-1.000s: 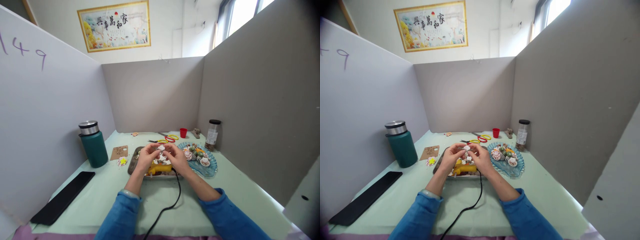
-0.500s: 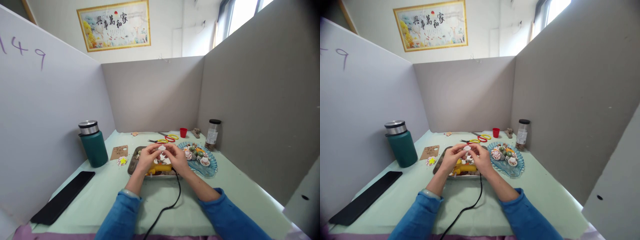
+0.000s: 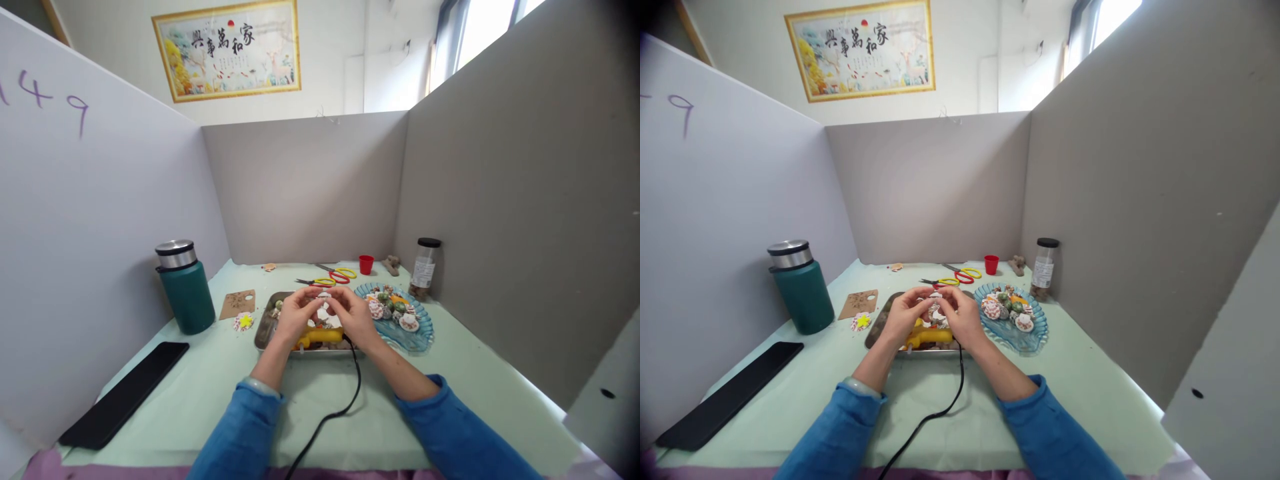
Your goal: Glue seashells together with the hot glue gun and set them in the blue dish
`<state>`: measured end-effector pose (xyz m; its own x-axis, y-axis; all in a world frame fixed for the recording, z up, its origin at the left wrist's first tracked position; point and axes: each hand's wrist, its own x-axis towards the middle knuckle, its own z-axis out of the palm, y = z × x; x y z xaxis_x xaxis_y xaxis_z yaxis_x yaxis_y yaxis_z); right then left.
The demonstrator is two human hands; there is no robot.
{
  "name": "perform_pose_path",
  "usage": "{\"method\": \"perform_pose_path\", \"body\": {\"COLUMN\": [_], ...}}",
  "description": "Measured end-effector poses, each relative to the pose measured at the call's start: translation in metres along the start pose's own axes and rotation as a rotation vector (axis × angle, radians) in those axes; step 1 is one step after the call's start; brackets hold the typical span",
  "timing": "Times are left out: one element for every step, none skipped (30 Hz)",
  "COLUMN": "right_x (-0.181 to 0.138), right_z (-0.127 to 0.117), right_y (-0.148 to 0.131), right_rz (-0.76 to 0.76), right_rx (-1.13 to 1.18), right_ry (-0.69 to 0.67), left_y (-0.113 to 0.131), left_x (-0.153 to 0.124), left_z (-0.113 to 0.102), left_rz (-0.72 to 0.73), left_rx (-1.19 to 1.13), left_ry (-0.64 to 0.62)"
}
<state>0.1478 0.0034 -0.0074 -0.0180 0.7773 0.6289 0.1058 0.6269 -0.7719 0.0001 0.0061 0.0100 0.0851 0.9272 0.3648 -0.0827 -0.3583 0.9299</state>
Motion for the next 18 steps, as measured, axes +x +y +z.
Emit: {"method": "perform_pose_path", "body": {"right_x": [-0.0001, -0.0002, -0.0001, 0.0000, 0.0002, 0.0006, 0.0011, 0.0017, 0.0023, 0.0029, 0.0035, 0.0040, 0.0046, 0.0051, 0.0055, 0.0059, 0.0062, 0.0064], "right_z": [-0.0004, -0.0008, -0.0012, -0.0015, -0.0019, -0.0021, -0.0023, -0.0024, -0.0025, -0.0025, -0.0026, -0.0027, -0.0029, -0.0031, -0.0032, -0.0033, -0.0034, -0.0033], "right_y": [0.0004, 0.0011, 0.0018, 0.0023, 0.0026, 0.0025, 0.0019, 0.0007, -0.0009, -0.0026, -0.0044, -0.0058, -0.0068, -0.0073, -0.0073, -0.0070, -0.0067, -0.0065], "right_rz": [0.002, 0.004, 0.009, 0.015, 0.021, 0.027, 0.035, 0.044, 0.056, 0.071, 0.089, 0.109, 0.130, 0.149, 0.167, 0.183, 0.198, 0.210], "right_rx": [-0.008, -0.012, -0.011, -0.006, 0.002, 0.012, 0.021, 0.031, 0.045, 0.064, 0.085, 0.105, 0.123, 0.139, 0.152, 0.168, 0.183, 0.199], "right_ry": [0.000, 0.001, 0.003, 0.005, 0.010, 0.014, 0.015, 0.015, 0.012, 0.007, 0.002, -0.003, -0.006, -0.007, -0.010, -0.013, -0.019, -0.027], "left_y": [0.0000, -0.0001, -0.0001, -0.0001, 0.0000, 0.0002, 0.0006, 0.0012, 0.0019, 0.0025, 0.0031, 0.0036, 0.0039, 0.0040, 0.0039, 0.0038, 0.0036, 0.0034], "left_x": [0.0000, 0.0000, 0.0000, -0.0001, -0.0001, -0.0001, -0.0002, -0.0003, -0.0004, -0.0005, -0.0006, -0.0007, -0.0008, -0.0009, -0.0011, -0.0012, -0.0014, -0.0016], "left_z": [-0.0003, -0.0007, -0.0012, -0.0018, -0.0024, -0.0030, -0.0034, -0.0038, -0.0041, -0.0043, -0.0043, -0.0043, -0.0042, -0.0040, -0.0038, -0.0036, -0.0035, -0.0034], "left_rz": [0.002, 0.000, -0.003, -0.005, -0.007, -0.009, -0.009, -0.005, 0.004, 0.016, 0.031, 0.043, 0.051, 0.051, 0.046, 0.036, 0.024, 0.010], "left_rx": [0.007, 0.019, 0.032, 0.043, 0.052, 0.060, 0.067, 0.073, 0.078, 0.080, 0.079, 0.076, 0.071, 0.067, 0.064, 0.060, 0.057, 0.053], "left_ry": [-0.003, -0.010, -0.018, -0.027, -0.035, -0.044, -0.051, -0.055, -0.055, -0.054, -0.051, -0.050, -0.049, -0.049, -0.050, -0.052, -0.053, -0.053]}}
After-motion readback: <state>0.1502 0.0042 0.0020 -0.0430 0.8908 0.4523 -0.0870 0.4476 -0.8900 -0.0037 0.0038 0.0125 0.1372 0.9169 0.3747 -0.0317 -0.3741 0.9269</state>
